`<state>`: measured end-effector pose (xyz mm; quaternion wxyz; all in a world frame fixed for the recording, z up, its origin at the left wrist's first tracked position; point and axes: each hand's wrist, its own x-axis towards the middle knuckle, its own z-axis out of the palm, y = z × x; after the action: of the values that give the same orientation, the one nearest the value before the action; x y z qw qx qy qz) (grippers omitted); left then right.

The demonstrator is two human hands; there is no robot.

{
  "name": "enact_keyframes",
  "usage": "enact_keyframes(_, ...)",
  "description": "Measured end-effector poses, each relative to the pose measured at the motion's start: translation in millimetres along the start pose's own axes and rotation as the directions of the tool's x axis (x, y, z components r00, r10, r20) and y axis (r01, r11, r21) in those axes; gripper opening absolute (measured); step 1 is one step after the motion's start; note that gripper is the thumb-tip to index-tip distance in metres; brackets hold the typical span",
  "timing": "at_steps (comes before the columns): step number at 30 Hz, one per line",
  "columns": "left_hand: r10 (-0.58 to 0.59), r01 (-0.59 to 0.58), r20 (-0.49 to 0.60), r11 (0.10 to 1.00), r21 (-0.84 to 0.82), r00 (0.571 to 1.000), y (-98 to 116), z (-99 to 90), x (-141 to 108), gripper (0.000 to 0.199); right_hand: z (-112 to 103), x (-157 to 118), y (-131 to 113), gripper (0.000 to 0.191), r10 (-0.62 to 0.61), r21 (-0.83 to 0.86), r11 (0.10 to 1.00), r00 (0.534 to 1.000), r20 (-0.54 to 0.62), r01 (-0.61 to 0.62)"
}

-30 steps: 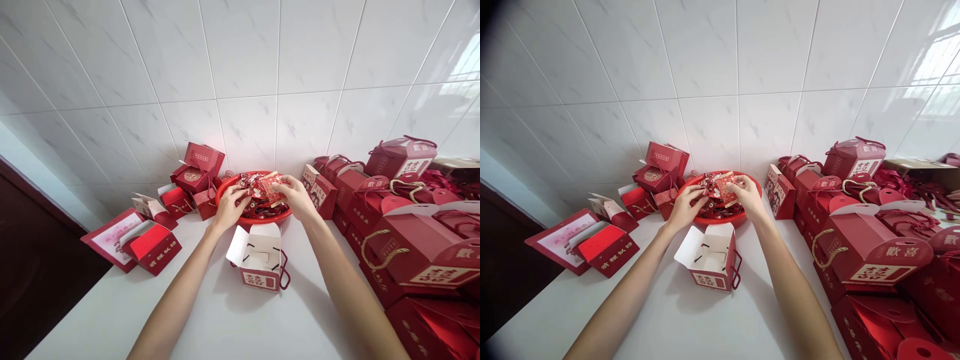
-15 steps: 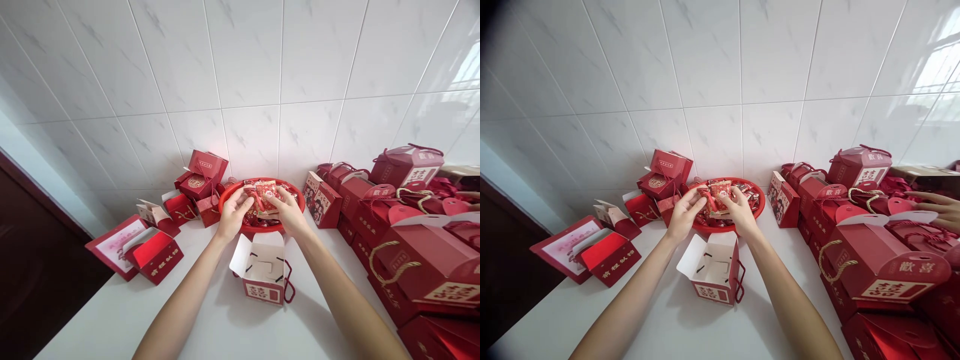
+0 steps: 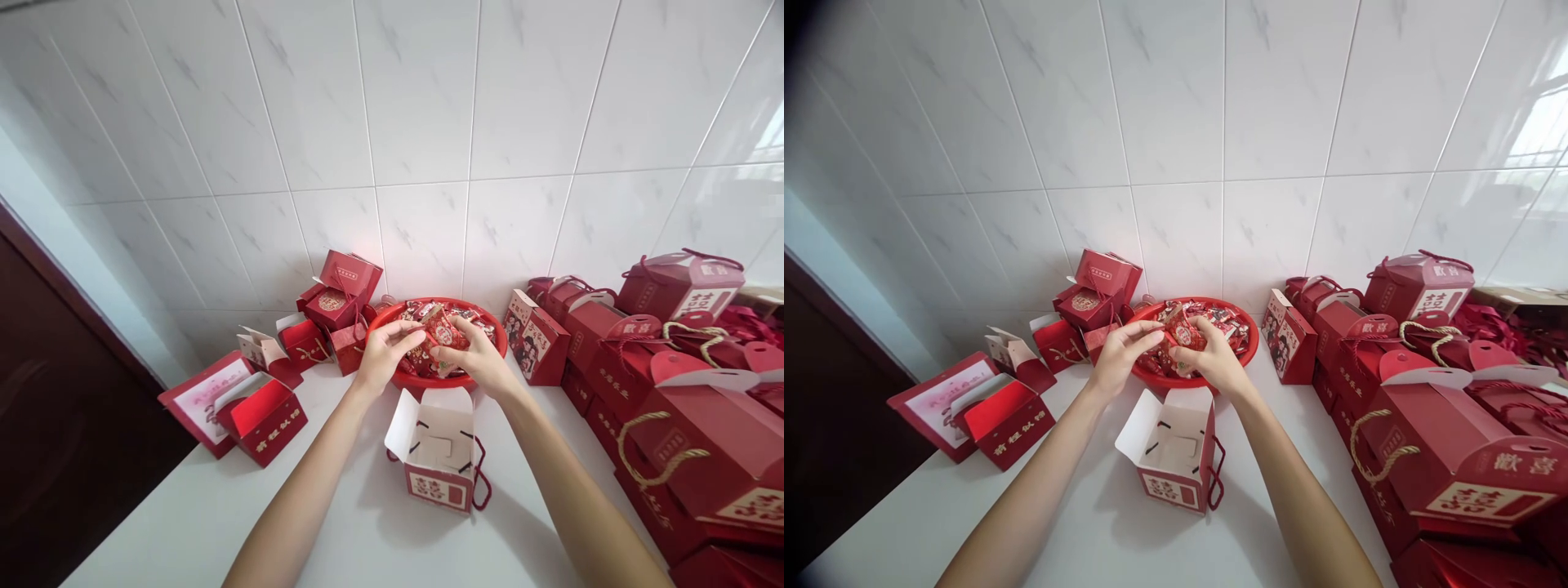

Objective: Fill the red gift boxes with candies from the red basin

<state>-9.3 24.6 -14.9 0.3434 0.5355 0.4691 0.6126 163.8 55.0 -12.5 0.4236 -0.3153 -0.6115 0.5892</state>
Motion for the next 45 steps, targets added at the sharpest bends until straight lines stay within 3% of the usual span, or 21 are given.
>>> enact_keyframes(4,-0.028,0.025,-0.032,0.997,-0.078,0.999,0.0,0.8,-0.8,0.04,-0.6,-0.8,0.4,0.099,0.059,0.013,0.998,0.998,0.01,-0.06)
enact_keyframes(8,-0.043,0.039,-0.022,0.987,-0.156,0.999,0.1,2.1,-1.6,0.035,-4.5,0.1,2.2,0.109,0.059,-0.02,0.998,0.998,0.031,-0.058)
enact_keyframes(13,-0.087,0.083,-0.013,0.983,-0.161,0.996,0.4,1.5,-1.4,0.029,-11.1,1.1,2.4,0.097,0.059,-0.04,0.998,0.995,0.076,-0.056)
enact_keyframes(19,-0.024,0.021,-0.021,0.989,-0.146,0.999,1.3,1.1,-1.9,0.028,-12.0,-1.4,-2.5,0.097,0.046,-0.065,0.997,0.996,0.071,-0.042)
enact_keyframes(23,-0.047,0.036,-0.038,0.969,-0.243,0.998,4.6,4.1,-3.2,0.03,-11.6,-1.4,-2.5,0.096,0.011,-0.045,0.999,0.992,0.123,-0.005)
enact_keyframes(27,-0.093,0.079,-0.027,0.944,-0.321,0.995,7.0,8.1,-4.2,0.036,-13.7,-2.7,-6.3,0.078,-0.047,-0.001,0.999,0.987,0.156,0.047)
enact_keyframes(30,-0.039,0.032,-0.031,0.977,-0.211,0.999,8.2,3.4,-2.3,0.038,-19.5,-4.5,-12.5,0.057,-0.096,0.018,0.995,0.979,0.18,0.095)
enact_keyframes(33,0.058,-0.057,-0.017,0.997,0.059,0.998,10.1,-13.6,1.8,0.036,-29.8,-4.4,-17.6,0.042,-0.171,0.062,0.984,0.98,0.098,0.165)
enact_keyframes(36,0.089,-0.13,0.122,0.908,0.398,0.989,9.9,-35.3,5.2,0.029,-40.5,-2.5,-19.8,0.039,-0.197,0.165,0.965,0.979,-0.051,0.203)
enact_keyframes(39,0.034,-0.186,0.248,0.764,0.618,0.968,2.0,-46.4,8.0,0.028,-46.6,-1.4,-21.0,0.04,-0.169,0.218,0.957,0.977,-0.129,0.194)
enact_keyframes(42,-0.01,-0.213,0.301,0.684,0.697,0.954,-13.6,-43.0,14.9,0.025,-48.1,-2.7,-23.4,0.039,-0.167,0.226,0.954,0.976,-0.14,0.195)
enact_keyframes(45,-0.021,-0.185,0.28,0.703,0.687,0.96,-27.7,-34.5,27.9,0.022,-48.7,-4.8,-26.3,0.039,-0.171,0.233,0.952,0.976,-0.137,0.2)
